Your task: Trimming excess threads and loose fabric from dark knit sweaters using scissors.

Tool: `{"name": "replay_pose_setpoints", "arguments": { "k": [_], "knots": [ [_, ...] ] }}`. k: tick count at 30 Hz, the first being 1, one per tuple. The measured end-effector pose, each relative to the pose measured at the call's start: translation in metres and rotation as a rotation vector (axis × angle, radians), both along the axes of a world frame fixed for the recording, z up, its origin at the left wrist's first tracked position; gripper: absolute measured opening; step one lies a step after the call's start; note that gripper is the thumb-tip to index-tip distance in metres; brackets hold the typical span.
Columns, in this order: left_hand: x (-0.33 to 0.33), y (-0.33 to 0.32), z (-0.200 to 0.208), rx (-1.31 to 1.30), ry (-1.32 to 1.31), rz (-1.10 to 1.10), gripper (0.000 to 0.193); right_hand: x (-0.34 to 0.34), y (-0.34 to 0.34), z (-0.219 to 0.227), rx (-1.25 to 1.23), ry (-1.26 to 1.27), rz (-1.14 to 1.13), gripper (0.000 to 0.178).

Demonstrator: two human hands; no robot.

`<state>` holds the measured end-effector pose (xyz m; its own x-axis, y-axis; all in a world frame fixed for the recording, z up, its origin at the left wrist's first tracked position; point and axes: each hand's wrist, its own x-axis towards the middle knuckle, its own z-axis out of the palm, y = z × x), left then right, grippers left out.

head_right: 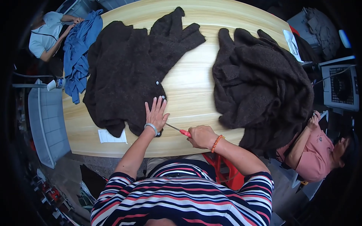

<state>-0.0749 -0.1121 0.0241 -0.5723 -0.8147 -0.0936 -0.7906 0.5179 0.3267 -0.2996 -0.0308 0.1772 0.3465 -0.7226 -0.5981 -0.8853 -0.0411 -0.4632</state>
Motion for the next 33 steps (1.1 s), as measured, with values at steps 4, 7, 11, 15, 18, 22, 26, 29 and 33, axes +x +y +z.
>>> {"name": "replay_pose_setpoints", "arguments": {
  "k": [4, 7, 11, 15, 18, 22, 26, 29, 33],
  "knots": [
    [0.002, -0.008, 0.008, -0.020, 0.195, -0.021, 0.068, -0.007, -0.014, 0.005, -0.191, 0.003, -0.209, 0.023],
    [-0.015, -0.048, 0.035, -0.222, 0.395, 0.096, 0.071, -0.011, -0.022, 0.004, -0.176, -0.023, -0.242, 0.028],
    [-0.021, -0.081, 0.025, -0.142, 0.161, 0.157, 0.067, -0.012, -0.035, 0.008, -0.232, 0.013, -0.241, 0.026],
    [-0.012, -0.068, -0.014, -0.168, 0.039, 0.127, 0.064, -0.010, -0.048, 0.014, -0.227, 0.066, -0.265, 0.026],
    [-0.014, -0.067, -0.010, -0.097, 0.039, 0.109, 0.065, -0.010, -0.046, -0.001, -0.115, 0.028, -0.085, 0.028],
    [-0.014, -0.067, -0.008, -0.097, 0.043, 0.092, 0.065, -0.013, -0.062, 0.004, -0.158, 0.049, -0.225, 0.026],
    [-0.012, -0.068, -0.009, -0.110, 0.088, 0.065, 0.065, -0.008, -0.089, -0.004, -0.199, 0.039, -0.246, 0.027],
    [-0.012, -0.068, -0.013, -0.129, 0.115, 0.085, 0.062, -0.005, -0.095, -0.014, -0.114, 0.064, -0.173, 0.027],
    [-0.012, -0.072, -0.017, -0.132, 0.100, 0.113, 0.059, -0.006, -0.068, -0.008, 0.051, 0.026, -0.044, 0.027]
  ]
}}
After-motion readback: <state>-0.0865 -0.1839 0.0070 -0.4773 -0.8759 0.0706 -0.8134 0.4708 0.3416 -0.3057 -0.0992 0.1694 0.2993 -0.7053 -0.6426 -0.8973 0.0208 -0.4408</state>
